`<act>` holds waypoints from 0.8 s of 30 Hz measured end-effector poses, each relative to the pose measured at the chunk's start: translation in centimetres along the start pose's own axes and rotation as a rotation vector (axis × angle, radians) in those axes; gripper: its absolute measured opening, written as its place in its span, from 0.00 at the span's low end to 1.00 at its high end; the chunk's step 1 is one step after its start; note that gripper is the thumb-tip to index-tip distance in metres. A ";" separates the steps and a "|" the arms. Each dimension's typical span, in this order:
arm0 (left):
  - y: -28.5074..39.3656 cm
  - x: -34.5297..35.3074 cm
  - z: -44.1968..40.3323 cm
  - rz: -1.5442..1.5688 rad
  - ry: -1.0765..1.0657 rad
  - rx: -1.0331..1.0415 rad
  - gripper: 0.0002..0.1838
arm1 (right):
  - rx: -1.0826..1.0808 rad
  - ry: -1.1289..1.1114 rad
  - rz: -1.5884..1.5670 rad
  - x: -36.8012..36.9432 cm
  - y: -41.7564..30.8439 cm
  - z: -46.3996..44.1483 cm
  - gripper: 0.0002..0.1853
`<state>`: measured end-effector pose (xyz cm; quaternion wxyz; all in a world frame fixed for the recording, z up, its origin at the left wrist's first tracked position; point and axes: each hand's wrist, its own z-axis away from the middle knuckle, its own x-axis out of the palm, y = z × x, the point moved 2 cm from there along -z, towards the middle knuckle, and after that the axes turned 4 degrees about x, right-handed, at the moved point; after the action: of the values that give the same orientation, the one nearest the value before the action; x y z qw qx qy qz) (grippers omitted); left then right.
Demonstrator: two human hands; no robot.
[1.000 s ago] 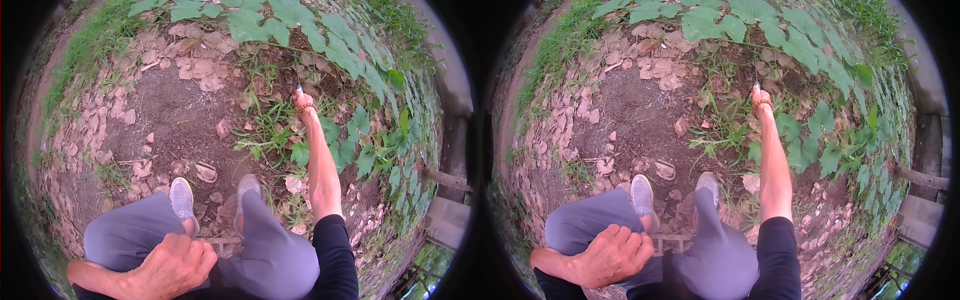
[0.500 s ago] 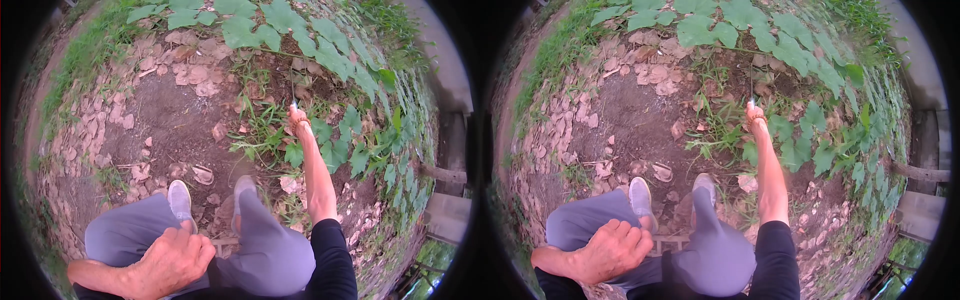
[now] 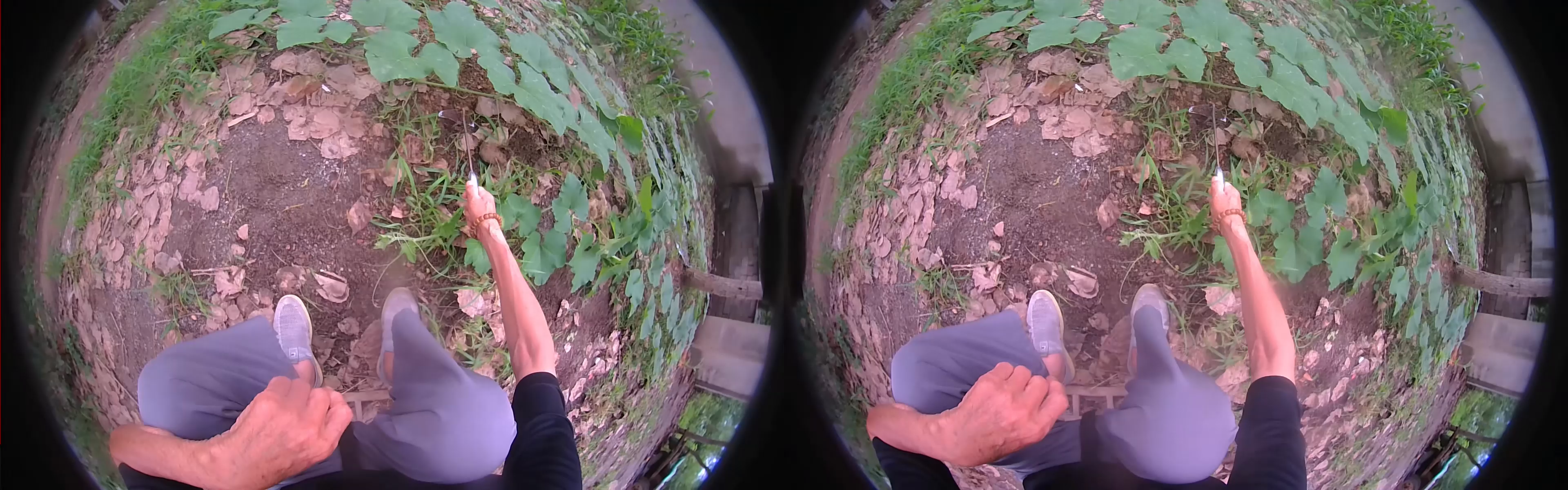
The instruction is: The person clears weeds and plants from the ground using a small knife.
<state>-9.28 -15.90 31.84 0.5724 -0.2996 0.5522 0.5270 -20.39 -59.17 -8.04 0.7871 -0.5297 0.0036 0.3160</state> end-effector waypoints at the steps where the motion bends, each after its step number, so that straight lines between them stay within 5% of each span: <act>1: -0.2 0.0 -0.1 0.000 0.000 0.001 0.13 | -0.007 -0.014 0.028 0.2 -0.1 -1.3 0.22; 8: -0.7 0.2 -0.4 0.034 -0.014 -0.002 0.12 | 0.169 -0.101 -0.132 2.3 -7.0 -2.8 0.18; 24: -1.1 0.2 -1.7 0.010 -0.069 0.021 0.09 | 0.298 -0.161 -0.188 1.3 -6.5 -6.3 0.17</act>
<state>-8.84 -17.72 31.00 0.5915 -0.2725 0.5391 0.5341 -14.01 -65.33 -5.85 0.8806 -0.3785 -0.0622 0.2783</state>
